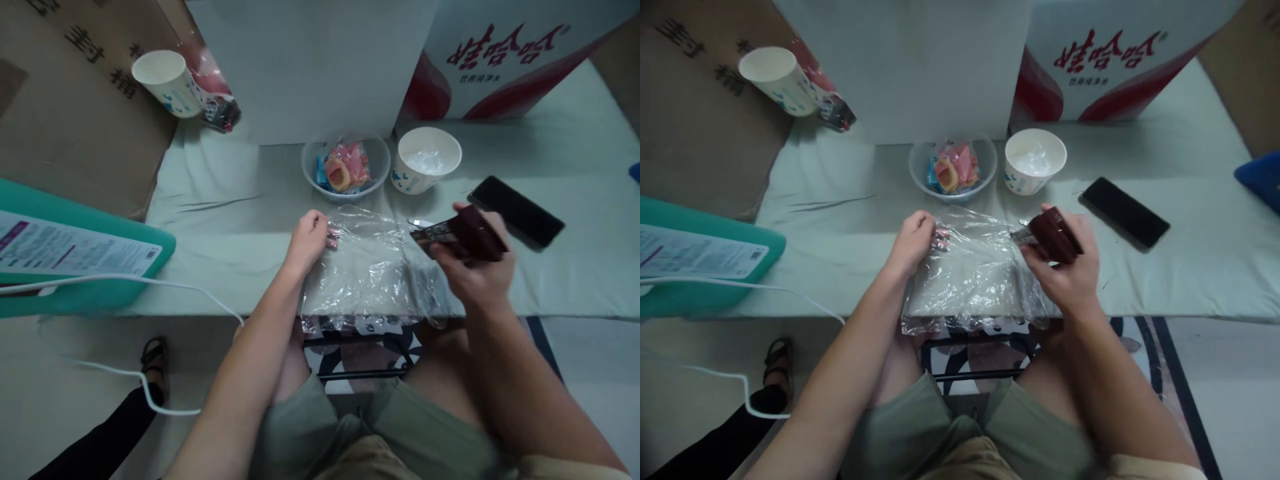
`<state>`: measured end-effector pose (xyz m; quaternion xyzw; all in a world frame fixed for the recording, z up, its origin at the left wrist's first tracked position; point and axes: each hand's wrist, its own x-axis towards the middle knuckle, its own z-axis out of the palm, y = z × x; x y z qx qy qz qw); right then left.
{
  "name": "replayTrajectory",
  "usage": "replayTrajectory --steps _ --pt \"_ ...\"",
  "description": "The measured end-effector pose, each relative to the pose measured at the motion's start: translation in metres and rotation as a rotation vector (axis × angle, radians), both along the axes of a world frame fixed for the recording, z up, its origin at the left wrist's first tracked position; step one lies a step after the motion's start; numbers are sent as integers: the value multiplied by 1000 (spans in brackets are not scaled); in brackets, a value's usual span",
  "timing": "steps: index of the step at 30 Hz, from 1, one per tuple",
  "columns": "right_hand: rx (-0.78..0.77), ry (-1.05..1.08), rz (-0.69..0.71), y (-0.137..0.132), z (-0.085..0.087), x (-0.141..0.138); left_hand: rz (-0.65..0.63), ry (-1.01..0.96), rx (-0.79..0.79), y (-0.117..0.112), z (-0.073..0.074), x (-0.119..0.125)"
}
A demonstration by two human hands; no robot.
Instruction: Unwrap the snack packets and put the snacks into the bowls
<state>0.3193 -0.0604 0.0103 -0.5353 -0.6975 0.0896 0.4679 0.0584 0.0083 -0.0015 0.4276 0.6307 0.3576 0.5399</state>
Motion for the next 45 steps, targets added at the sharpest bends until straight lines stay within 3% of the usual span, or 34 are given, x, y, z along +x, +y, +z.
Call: replayTrajectory --steps 4,8,10,13,17,23,28,32,34,36,38,41,43,45 --pt "208 165 15 40 49 -15 -97 29 35 -1 0 -4" --pt "25 27 119 103 83 -47 -151 30 36 -1 4 -6" --pt "-113 -160 148 136 84 -64 -173 36 17 -1 4 -6" --pt "-217 -390 198 176 70 -87 -215 60 4 -1 3 -7" --pt "-348 -581 153 193 50 -102 -261 95 36 -2 4 -10" --pt "-95 -527 201 172 40 -96 -275 83 54 -5 9 -13" --pt "-171 -560 263 170 31 -94 -271 88 50 -6 8 -13" --pt "-120 -449 180 158 55 -86 -246 74 44 -6 8 -13" --pt "-35 -299 88 137 69 -78 -232 67 40 -5 8 -13" --pt "11 -132 58 103 72 -70 -223 77 46 -4 8 -15" --pt "14 -58 58 66 60 -64 -211 114 63 -1 8 -18" --pt "-142 -195 239 17 19 -63 -173 149 80 2 7 -22" --pt "-182 -294 356 -2 -9 -66 -185 109 88 1 7 -26" --pt "-209 -412 383 -11 -28 -69 -239 73 95 0 6 -28"
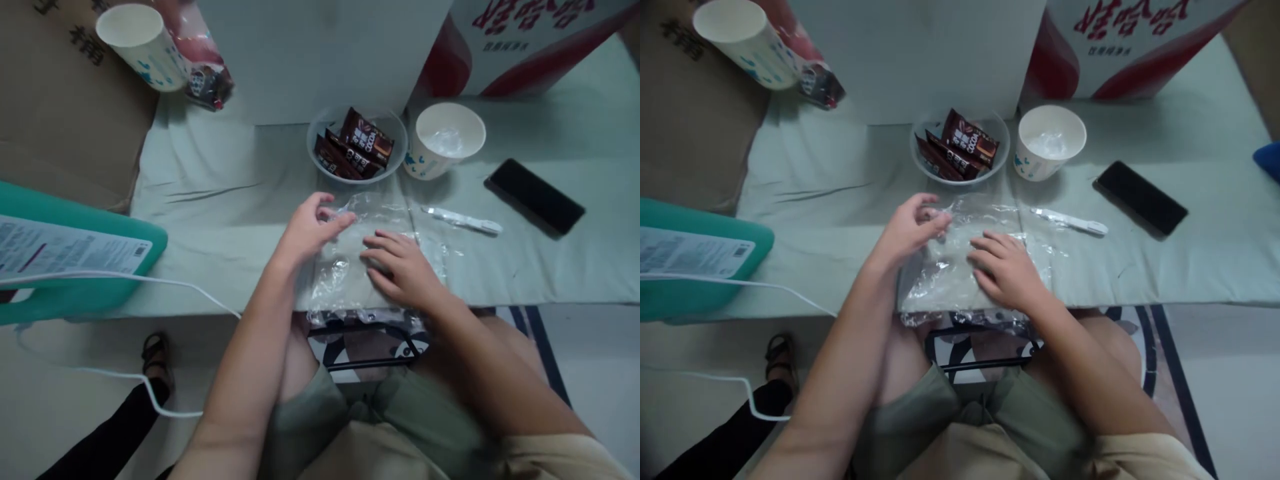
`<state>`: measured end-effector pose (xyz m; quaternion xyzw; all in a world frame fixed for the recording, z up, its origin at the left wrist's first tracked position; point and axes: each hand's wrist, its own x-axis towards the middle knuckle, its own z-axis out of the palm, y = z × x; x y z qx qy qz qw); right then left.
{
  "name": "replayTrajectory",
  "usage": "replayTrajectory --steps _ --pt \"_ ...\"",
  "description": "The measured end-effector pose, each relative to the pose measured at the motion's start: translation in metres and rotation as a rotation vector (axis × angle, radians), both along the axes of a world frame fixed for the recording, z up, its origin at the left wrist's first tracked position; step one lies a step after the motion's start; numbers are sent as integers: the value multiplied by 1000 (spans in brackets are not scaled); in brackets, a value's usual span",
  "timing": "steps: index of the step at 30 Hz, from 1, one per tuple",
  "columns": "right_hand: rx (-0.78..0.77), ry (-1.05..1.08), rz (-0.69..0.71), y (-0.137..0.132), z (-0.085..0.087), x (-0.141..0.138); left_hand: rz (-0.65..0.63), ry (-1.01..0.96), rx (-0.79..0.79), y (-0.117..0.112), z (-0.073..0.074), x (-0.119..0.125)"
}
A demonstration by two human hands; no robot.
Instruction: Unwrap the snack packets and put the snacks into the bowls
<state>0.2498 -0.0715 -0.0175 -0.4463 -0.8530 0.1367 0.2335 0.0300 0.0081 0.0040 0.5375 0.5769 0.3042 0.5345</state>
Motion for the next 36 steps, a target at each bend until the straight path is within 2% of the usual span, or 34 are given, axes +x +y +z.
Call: replayTrajectory --steps 2,4,6,8,11,15,18,21,24,26,27,31,36 --pt "-5 -89 -1 -2 -9 -1 -45 31 13 0 -3 -2" --pt "-4 -110 3 -2 -11 0 -25 83 85 2 -6 -2" --pt "20 -91 7 -1 -12 2 85 59 201 5 -9 -1" --pt "60 -58 10 -1 -14 3 217 -54 274 8 -11 1" --pt "128 46 -5 -2 -15 8 272 -210 218 9 -14 1" --pt "224 235 -198 -1 -7 29 305 -176 110 8 -13 -7" --pt "134 244 -266 0 -4 45 363 -148 -32 3 -6 -19" --pt "-19 191 -245 3 -8 51 244 -139 -89 -12 1 -30" --pt "-78 152 -235 7 -12 49 -32 -70 -66 -31 5 -40" --pt "-71 161 -230 8 -12 48 -166 -50 -12 -41 5 -46" --pt "-53 177 -232 8 -10 48 -185 -58 34 -43 5 -49" --pt "26 232 -207 5 -3 54 -120 -113 199 -45 0 -63" --pt "-131 95 -21 0 -6 60 -205 -146 210 -47 -13 -65"
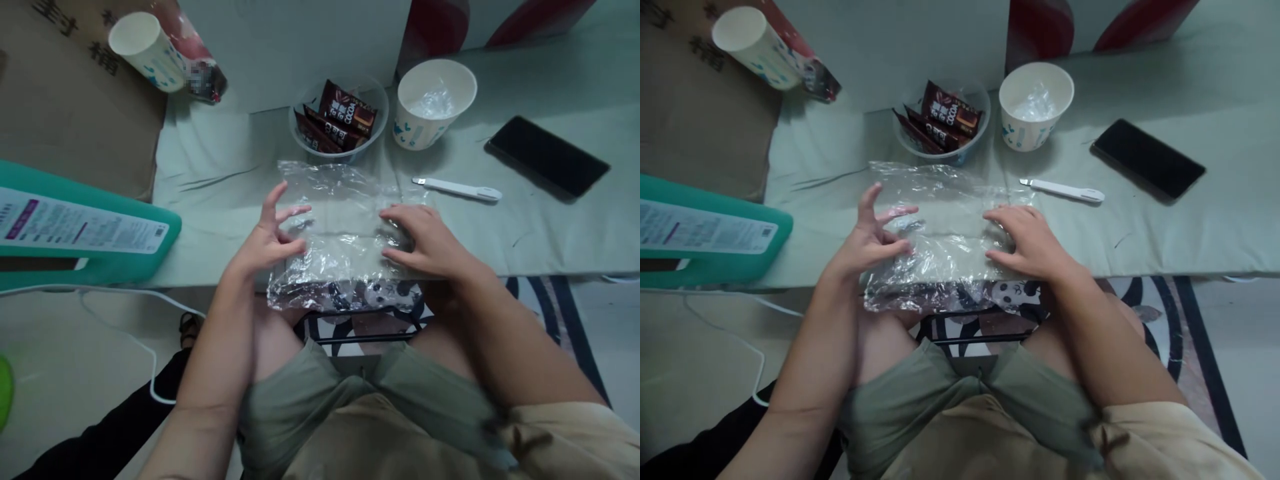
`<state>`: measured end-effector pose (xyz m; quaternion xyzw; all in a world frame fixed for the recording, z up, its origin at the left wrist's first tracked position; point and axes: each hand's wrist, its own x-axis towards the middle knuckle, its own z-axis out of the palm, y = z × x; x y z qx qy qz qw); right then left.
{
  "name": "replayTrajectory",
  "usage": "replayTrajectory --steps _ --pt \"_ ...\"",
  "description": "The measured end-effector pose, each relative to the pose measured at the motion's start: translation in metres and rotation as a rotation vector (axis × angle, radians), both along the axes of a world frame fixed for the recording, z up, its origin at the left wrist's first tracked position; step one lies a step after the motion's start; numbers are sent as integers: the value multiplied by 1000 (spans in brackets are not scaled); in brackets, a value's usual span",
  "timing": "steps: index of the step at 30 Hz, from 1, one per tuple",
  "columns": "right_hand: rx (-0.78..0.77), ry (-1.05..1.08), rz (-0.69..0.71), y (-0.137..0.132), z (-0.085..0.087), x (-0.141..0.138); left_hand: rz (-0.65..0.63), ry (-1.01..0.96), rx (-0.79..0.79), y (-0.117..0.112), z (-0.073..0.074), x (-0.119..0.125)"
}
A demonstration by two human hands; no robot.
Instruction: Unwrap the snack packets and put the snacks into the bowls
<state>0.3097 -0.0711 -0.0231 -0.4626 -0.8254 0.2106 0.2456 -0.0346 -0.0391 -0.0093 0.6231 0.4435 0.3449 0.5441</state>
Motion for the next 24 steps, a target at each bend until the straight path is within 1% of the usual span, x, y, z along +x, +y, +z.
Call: replayTrajectory --steps 2,6,8,9,13,17,20,22,24 --pt "-56 -40 16 0 -3 -1 55 -31 49 -2 -1 6" --pt "-61 -1 -25 2 -5 -4 316 -83 180 -2 6 17" --pt "-52 36 -47 3 -5 -3 423 -113 200 0 11 16" --pt "-51 44 -53 3 -5 -3 452 -124 193 2 13 15" --pt "-38 0 -39 6 -9 0 499 -153 103 7 16 11" --pt "-39 4 -11 8 -14 1 584 -176 67 11 16 12" --pt "-24 48 -9 9 -13 2 552 -78 12 11 17 11" --pt "-4 84 -15 8 -8 3 500 -23 -5 11 19 8" --pt "21 119 -44 7 0 5 431 24 24 10 20 4"
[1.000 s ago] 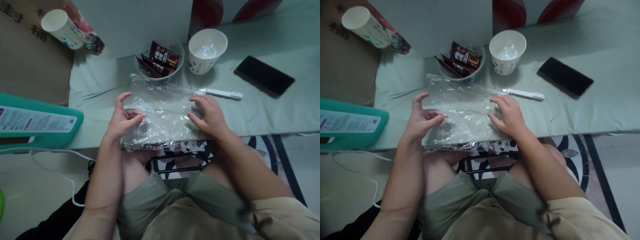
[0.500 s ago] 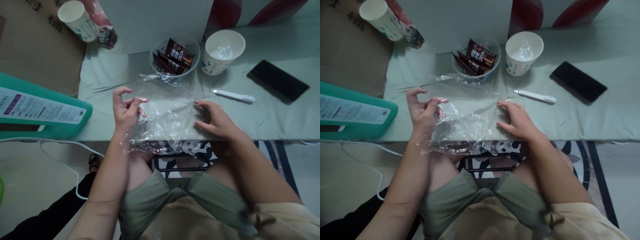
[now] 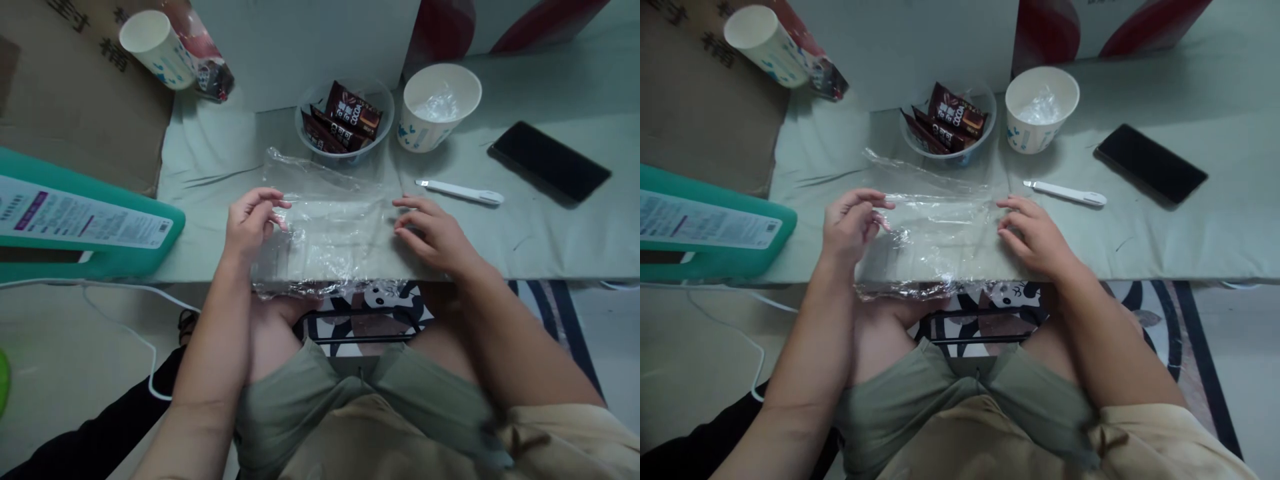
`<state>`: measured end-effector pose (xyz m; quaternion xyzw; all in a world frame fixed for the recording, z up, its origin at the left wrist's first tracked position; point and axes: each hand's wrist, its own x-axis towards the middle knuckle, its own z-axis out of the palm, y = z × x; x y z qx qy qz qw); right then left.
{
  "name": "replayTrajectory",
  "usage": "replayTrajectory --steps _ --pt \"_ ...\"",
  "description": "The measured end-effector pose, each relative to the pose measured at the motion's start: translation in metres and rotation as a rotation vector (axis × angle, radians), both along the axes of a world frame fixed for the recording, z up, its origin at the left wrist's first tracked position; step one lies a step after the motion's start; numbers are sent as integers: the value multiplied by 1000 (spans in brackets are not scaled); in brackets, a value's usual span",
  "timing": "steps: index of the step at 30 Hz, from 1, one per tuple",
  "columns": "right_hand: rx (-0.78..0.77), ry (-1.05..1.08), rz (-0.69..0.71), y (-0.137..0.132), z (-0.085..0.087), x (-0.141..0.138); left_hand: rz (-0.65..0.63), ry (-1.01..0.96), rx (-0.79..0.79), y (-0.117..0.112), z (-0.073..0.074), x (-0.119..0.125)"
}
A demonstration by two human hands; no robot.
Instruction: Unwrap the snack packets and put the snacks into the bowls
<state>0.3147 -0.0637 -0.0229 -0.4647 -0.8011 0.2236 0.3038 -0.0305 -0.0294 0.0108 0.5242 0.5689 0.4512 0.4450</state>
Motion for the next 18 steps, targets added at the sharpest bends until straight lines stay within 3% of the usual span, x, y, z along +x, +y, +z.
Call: replayTrajectory --steps 5,9,11,13,15,18 --pt "65 101 -158 -3 18 4 -139 311 134 -3 0 -7" --pt "34 178 -286 -8 23 5 -63 526 325 -4 -1 -13" --pt "-14 350 -325 -10 24 7 10 466 439 -4 2 -14" --pt "-65 585 -303 -12 25 9 17 303 456 -6 7 -12" --pt "-123 724 -225 -13 27 11 -10 91 357 -8 12 -4" --pt "-228 687 -158 -13 29 11 23 -141 113 -6 15 12"
